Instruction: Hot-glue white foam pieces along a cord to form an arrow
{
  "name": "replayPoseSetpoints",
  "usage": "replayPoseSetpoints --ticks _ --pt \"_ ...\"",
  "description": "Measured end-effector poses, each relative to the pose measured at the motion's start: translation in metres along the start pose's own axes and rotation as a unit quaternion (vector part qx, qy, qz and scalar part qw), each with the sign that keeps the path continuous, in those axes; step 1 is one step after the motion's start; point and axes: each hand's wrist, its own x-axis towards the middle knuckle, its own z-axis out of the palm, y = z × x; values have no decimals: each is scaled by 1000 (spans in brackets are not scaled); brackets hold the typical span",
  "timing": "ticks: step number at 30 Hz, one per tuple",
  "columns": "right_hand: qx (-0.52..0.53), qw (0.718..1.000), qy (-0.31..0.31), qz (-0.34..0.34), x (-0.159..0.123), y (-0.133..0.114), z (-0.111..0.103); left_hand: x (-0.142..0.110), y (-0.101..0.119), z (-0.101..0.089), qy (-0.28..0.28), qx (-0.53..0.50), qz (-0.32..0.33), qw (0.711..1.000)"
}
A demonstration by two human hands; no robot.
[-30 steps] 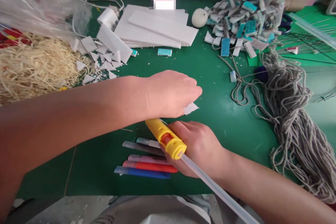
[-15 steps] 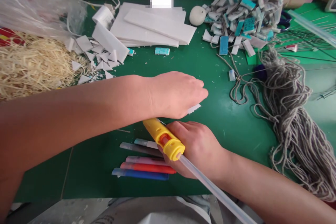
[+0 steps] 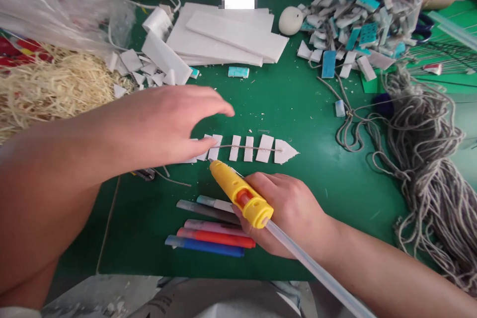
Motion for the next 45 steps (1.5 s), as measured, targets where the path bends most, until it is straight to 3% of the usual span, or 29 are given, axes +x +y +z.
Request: replayPoseSetpoints --ticks 5,13,21,28,34,45 --pt "5 1000 -8 -14 -3 1 -1 -35 -22 31 2 -64 28 998" --pt "-11 1000 -23 -8 -5 0 -4 -34 -25 57 104 -102 94 985" --pt "-28 1000 2 -8 -6 1 -4 -30 -19 71 157 -104 131 973" --pt "-30 1000 6 -3 -6 2 -2 -37 -16 66 151 -85 130 976" --pt "-15 1000 -6 5 -7 3 -3 -55 -26 56 127 -33 76 988" --pt "-22 1000 -4 5 -7 5 -1 -48 -24 63 153 -38 90 983"
